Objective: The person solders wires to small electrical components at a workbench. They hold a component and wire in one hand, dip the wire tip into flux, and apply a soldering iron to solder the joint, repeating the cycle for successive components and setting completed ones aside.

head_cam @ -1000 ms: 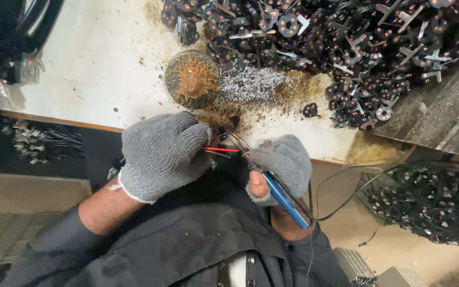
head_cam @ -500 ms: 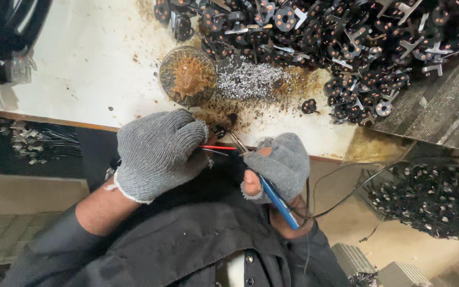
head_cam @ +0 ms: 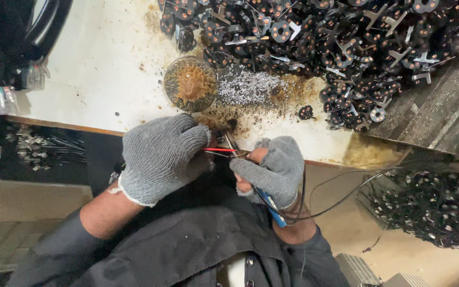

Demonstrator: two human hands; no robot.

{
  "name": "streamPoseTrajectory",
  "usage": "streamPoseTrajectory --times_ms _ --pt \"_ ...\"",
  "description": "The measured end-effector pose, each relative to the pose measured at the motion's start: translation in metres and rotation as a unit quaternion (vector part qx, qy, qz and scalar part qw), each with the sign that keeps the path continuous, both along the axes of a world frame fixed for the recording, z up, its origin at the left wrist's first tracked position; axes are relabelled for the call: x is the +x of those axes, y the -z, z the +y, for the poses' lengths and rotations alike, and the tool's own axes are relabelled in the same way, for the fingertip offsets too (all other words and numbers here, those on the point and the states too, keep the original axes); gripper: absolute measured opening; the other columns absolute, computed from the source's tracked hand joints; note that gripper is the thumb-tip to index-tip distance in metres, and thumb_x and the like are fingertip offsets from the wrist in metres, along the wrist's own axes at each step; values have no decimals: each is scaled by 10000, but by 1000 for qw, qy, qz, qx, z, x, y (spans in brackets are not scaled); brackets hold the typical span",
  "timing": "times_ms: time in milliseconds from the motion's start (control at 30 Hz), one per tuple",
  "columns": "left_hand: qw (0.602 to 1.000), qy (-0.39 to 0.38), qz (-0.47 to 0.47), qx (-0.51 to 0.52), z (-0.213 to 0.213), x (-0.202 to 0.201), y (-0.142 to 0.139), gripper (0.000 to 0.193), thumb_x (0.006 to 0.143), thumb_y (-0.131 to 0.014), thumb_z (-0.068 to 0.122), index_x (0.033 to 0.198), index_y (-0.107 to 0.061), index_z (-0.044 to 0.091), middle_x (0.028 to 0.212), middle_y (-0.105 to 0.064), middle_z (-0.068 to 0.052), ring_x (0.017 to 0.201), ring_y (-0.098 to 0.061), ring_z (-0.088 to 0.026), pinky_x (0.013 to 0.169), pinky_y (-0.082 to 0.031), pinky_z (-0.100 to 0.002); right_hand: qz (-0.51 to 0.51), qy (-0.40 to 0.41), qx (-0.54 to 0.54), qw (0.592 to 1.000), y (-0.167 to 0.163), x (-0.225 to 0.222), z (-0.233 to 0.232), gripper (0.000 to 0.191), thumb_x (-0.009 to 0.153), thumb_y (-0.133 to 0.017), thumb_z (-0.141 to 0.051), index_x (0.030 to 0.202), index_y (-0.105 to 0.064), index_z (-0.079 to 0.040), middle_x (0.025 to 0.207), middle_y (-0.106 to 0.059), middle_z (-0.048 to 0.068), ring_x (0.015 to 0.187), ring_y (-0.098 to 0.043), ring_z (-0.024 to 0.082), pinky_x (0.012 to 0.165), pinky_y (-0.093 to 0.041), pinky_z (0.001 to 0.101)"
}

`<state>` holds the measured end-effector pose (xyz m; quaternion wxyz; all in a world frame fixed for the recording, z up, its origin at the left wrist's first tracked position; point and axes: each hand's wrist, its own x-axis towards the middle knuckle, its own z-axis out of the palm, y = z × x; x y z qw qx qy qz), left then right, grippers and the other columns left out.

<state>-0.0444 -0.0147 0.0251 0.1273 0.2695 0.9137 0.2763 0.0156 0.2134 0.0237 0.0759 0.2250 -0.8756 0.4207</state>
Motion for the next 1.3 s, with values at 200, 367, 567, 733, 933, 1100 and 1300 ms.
streamPoseTrajectory --times_ms 200,367,567,733,933,1100,1300 --pt "1000 5 -3 -12 1 0 2 323 644 -830 374 889 -680 227 799 -590 -27 702 -648 -266 542 -461 -433 6 14 -7 1000 12 12 5 176 866 -778 -251 973 -737 -117 767 -637 -27 672 -557 225 654 -400 416" --pt "1000 7 -22 -15 0 0 3 336 613 -840 394 840 -670 215 781 -585 -33 701 -646 -269 534 -447 -444 -10 58 -20 998 13 26 5 151 887 -763 -236 976 -719 -123 797 -634 1 726 -581 262 712 -434 449" --pt "1000 7 -8 12 -1 1 4 334 620 -832 386 854 -669 212 794 -581 -32 710 -635 -274 569 -449 -443 -70 98 -18 993 13 42 4 123 897 -754 -206 981 -704 -132 837 -636 21 790 -606 291 778 -467 482" --pt "1000 10 -4 1 0 2 4 316 626 -831 371 839 -668 205 778 -578 -37 692 -633 -273 548 -441 -443 -61 107 16 992 18 44 6 130 825 -723 -173 944 -698 -129 828 -613 56 804 -574 319 768 -458 486" --pt "1000 6 -3 10 0 1 2 284 646 -823 329 845 -665 203 788 -579 -36 700 -633 -277 561 -453 -438 -43 91 53 993 15 38 4 162 758 -718 -206 894 -708 -118 798 -598 74 770 -569 346 726 -439 494" --pt "1000 -2 -7 11 0 2 4 287 629 -830 338 828 -670 206 773 -580 -39 685 -632 -280 551 -449 -443 -80 119 -32 989 12 44 2 117 853 -732 -215 928 -700 -130 864 -635 41 827 -586 302 775 -474 461" --pt "1000 -5 -2 20 0 1 4 297 627 -836 344 830 -668 209 773 -579 -38 685 -629 -280 555 -448 -444 -62 101 -12 993 22 47 4 117 878 -742 -235 920 -709 -131 825 -619 15 785 -587 285 744 -457 481"
